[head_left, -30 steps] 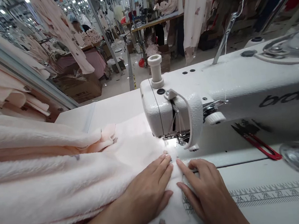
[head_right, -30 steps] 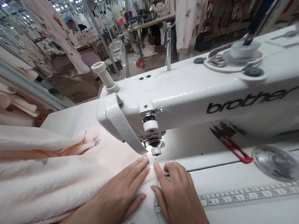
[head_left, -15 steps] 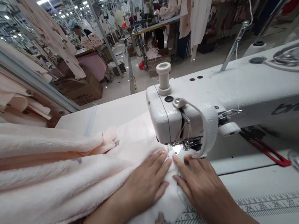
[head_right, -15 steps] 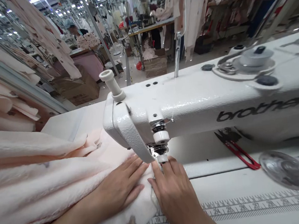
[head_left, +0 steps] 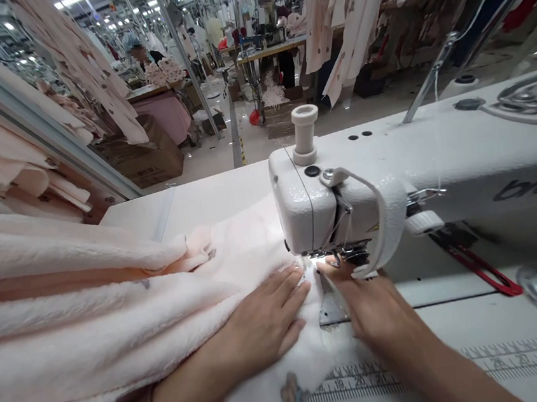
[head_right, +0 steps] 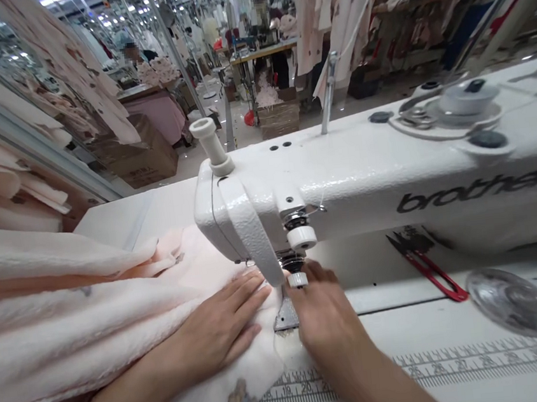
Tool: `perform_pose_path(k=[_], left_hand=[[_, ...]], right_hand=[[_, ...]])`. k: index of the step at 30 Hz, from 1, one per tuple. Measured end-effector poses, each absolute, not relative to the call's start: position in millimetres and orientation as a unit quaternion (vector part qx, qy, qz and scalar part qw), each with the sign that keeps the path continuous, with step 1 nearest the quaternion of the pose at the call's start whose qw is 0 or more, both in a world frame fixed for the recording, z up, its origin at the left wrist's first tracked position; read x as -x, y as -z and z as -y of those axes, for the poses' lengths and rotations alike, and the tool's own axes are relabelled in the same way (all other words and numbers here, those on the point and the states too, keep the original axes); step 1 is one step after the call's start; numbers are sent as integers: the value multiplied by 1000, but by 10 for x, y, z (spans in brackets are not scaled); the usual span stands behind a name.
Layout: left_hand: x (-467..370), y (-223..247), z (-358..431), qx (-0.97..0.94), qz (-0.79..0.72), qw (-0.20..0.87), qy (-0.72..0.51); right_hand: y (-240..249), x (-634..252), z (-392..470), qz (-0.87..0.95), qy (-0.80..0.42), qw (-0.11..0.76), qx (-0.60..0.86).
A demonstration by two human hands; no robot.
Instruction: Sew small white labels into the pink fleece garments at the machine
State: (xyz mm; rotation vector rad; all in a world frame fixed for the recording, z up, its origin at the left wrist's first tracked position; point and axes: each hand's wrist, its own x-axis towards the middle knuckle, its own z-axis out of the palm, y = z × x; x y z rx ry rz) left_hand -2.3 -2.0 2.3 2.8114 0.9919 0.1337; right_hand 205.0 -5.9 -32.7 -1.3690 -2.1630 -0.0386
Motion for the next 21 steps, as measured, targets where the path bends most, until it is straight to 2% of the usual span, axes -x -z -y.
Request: perform_pose_path(k=[4, 10, 21], left_hand=[[25, -32, 6, -939, -329, 82, -56], [42, -43, -20, -939, -333, 70, -47], [30, -57, -60, -938, -334, 77, -50]], right_hand=[[419, -1951, 347, 829, 34, 251, 498], [468, -1879, 315, 805, 9, 278, 523], [450, -1926, 306, 816, -10, 243, 524]])
